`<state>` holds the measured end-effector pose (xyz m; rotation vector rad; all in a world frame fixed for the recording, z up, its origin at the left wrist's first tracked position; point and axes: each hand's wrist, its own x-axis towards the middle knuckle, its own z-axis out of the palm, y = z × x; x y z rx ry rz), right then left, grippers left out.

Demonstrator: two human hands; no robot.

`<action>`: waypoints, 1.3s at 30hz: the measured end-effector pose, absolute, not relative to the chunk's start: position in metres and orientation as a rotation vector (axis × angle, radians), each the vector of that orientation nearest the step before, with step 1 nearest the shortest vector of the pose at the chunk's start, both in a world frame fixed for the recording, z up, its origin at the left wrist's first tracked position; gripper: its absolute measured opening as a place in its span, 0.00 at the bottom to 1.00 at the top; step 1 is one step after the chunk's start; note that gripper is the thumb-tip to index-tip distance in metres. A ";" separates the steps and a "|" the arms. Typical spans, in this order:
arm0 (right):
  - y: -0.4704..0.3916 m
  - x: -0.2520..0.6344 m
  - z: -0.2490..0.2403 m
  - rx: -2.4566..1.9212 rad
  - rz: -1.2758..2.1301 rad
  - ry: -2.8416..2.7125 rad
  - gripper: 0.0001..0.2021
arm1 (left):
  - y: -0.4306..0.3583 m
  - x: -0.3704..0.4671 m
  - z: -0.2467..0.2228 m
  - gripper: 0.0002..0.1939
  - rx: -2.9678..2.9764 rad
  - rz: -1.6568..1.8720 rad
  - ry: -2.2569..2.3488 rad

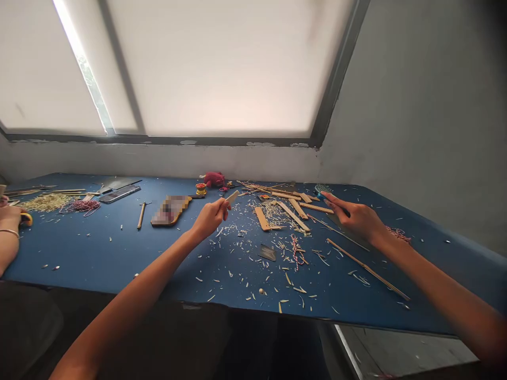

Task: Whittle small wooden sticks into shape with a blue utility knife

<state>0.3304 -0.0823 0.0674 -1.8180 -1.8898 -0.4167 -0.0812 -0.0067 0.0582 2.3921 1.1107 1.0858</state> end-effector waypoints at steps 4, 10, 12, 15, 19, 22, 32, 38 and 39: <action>-0.089 0.294 0.071 -1.624 -0.540 -2.067 0.22 | -0.008 -0.061 0.063 0.15 2.601 0.892 1.074; -0.068 0.221 0.082 -1.379 -0.505 -2.119 0.23 | -0.002 -0.035 0.082 0.13 2.813 0.795 1.244; -0.060 0.202 0.080 -1.363 -0.468 -2.165 0.23 | 0.000 -0.030 0.080 0.14 2.816 0.834 1.321; -0.052 0.182 0.070 -1.346 -0.439 -2.211 0.23 | 0.004 -0.030 0.070 0.16 2.796 0.879 1.416; -0.048 0.165 0.058 -1.325 -0.375 -2.204 0.23 | 0.010 -0.038 0.061 0.16 2.793 0.893 1.487; -0.050 0.156 0.055 -1.307 -0.259 -2.181 0.23 | 0.012 -0.042 0.060 0.15 2.794 0.896 1.518; -0.035 0.161 0.049 -1.343 -0.357 -2.168 0.22 | 0.009 -0.041 0.060 0.18 2.820 0.939 1.579; -0.027 0.175 0.045 -1.389 -0.425 -2.137 0.22 | 0.010 -0.034 0.057 0.19 2.862 0.931 1.565; -0.027 0.175 0.045 -1.403 -0.430 -2.137 0.22 | 0.011 -0.033 0.056 0.19 2.861 0.930 1.567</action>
